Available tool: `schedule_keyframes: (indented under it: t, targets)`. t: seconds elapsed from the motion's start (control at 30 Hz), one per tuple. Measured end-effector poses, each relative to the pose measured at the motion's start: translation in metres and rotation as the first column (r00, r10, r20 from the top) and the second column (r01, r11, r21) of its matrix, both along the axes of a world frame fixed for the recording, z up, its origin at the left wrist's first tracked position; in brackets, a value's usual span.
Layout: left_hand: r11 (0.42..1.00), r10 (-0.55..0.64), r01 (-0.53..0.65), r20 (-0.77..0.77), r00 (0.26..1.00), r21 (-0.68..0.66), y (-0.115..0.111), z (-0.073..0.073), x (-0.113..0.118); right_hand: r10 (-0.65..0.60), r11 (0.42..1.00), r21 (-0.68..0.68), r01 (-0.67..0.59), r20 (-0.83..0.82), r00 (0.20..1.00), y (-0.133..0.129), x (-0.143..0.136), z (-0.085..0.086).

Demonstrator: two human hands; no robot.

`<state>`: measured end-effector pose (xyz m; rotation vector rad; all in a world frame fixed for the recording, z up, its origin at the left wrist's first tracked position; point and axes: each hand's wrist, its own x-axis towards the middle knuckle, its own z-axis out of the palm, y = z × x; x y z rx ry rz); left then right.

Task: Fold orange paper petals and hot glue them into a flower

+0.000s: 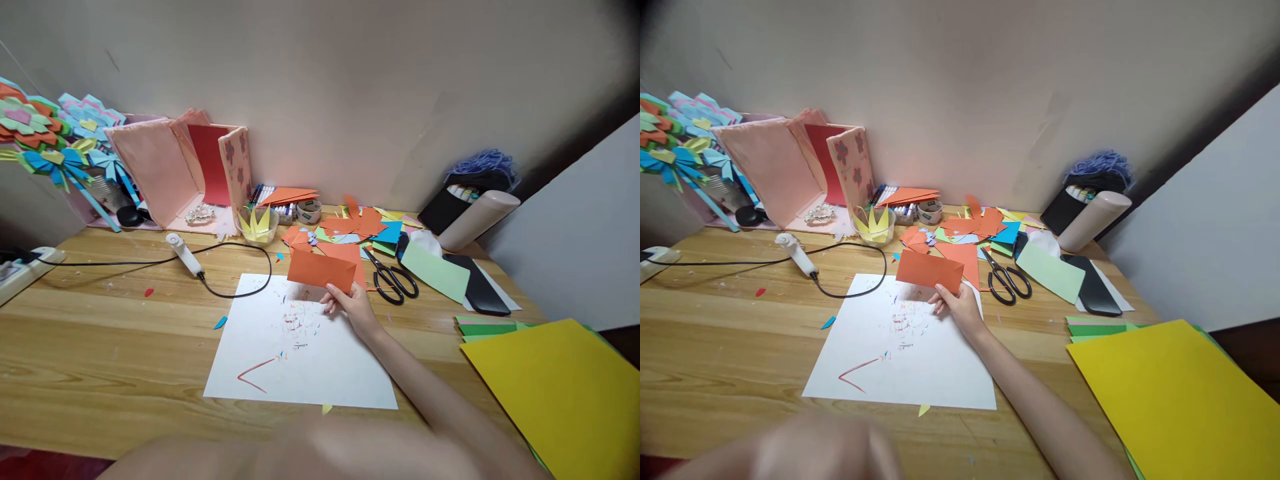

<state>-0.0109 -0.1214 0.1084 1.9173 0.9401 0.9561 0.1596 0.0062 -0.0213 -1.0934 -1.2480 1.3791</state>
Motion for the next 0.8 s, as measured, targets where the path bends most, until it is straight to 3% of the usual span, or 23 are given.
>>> schedule_keyframes:
  t: [0.1,0.17,0.23,0.27,0.33,0.4,0.57,0.8]
  targets:
    - [0.987,0.151,-0.154,0.065,0.986,0.043,0.046,-0.015,-0.001,0.003,1.000,0.007,-0.003,-0.023,1.000,0.001,0.000,-0.002]
    - [0.891,0.441,-0.447,0.082,0.894,0.078,0.080,-0.039,-0.003,0.020,1.000,0.008,-0.019,-0.033,0.999,0.002,0.000,-0.002]
    - [0.806,0.592,-0.592,0.036,0.805,-0.008,0.108,-0.067,-0.005,0.053,0.999,-0.002,-0.053,-0.048,0.997,0.002,0.001,-0.002]
    - [0.801,0.592,-0.586,0.015,0.806,-0.119,0.118,-0.080,-0.007,0.066,0.998,-0.007,-0.067,-0.060,0.996,0.002,0.001,-0.001]
    - [0.812,0.474,-0.429,0.018,0.880,-0.396,0.128,-0.098,-0.010,0.088,0.996,-0.025,-0.091,-0.079,0.993,0.001,0.001,0.002]
    - [0.776,0.416,-0.331,0.041,0.908,-0.538,0.128,-0.104,-0.012,0.075,0.996,-0.050,-0.080,-0.095,0.993,0.001,-0.001,0.004]
    - [0.769,0.433,-0.286,0.137,0.891,-0.572,0.118,-0.098,-0.007,0.024,0.997,-0.066,-0.030,-0.083,0.996,-0.003,-0.016,0.003]
    - [0.768,0.478,-0.334,0.141,0.867,-0.547,0.111,-0.101,0.004,0.018,0.998,-0.058,-0.012,0.109,0.994,-0.009,-0.020,0.007]
